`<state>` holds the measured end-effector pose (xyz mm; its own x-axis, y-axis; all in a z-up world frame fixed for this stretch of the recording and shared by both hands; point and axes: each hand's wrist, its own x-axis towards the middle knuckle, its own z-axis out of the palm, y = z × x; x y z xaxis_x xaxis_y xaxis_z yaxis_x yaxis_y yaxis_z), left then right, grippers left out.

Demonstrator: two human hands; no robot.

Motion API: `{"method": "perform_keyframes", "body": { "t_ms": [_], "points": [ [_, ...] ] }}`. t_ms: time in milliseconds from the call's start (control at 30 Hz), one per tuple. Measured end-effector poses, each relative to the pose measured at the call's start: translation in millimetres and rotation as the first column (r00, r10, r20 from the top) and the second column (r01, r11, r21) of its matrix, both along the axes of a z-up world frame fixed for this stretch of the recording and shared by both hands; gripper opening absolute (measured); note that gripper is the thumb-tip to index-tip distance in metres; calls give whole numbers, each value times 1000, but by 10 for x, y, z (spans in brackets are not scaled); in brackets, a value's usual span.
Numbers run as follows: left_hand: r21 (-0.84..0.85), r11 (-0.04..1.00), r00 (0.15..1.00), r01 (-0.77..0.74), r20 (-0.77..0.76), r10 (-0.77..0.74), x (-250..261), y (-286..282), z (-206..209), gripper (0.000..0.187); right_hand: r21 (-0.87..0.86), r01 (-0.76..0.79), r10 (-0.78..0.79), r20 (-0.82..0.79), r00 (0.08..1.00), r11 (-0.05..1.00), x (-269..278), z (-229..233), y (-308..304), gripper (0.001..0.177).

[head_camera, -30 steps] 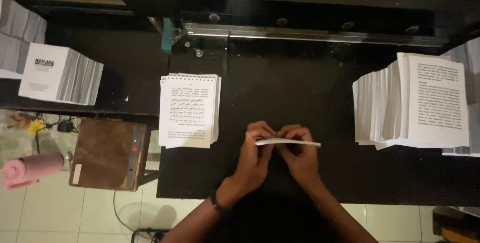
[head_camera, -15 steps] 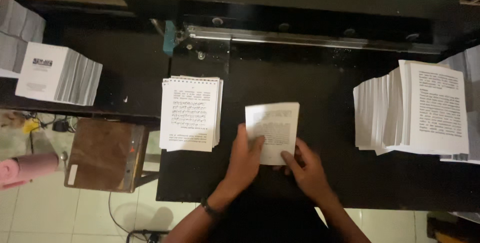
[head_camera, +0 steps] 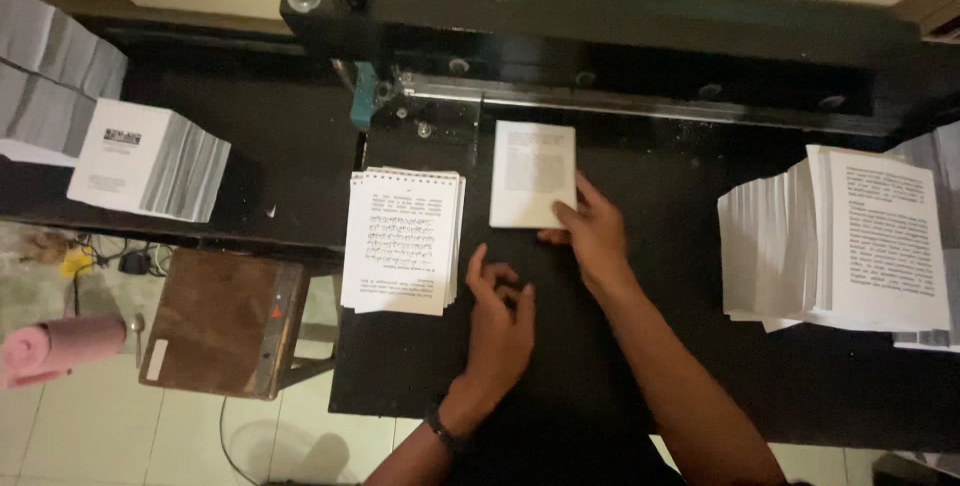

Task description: The person repeatedly picks up a stack of printed pages, folds them in half, and places them into a binding machine. The person then removes the bound booklet and places it on a growing pile of finished booklets. This process is repeated continuously throughout the clip.

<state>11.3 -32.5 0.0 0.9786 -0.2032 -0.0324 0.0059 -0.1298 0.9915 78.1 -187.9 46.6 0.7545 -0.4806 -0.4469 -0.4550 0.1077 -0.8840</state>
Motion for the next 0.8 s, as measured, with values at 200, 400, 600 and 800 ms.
{"method": "perform_keyframes", "body": {
  "t_ms": [200,400,600,800],
  "points": [
    [36,994,993,106,-62,-103,1,62,92,69,214,15,-62,212,975,977,545,-432,-87,70],
    [59,993,992,107,-68,-103,-53,31,-57,67,164,7,-36,172,984,986,710,-479,-144,71],
    [88,985,986,147,-91,-139,-83,56,28,66,151,-46,25,134,991,988,604,-172,-99,74],
    [105,990,996,93,-20,-92,-117,22,-54,64,89,-59,45,152,987,994,647,-384,-141,69]
  ]
}}
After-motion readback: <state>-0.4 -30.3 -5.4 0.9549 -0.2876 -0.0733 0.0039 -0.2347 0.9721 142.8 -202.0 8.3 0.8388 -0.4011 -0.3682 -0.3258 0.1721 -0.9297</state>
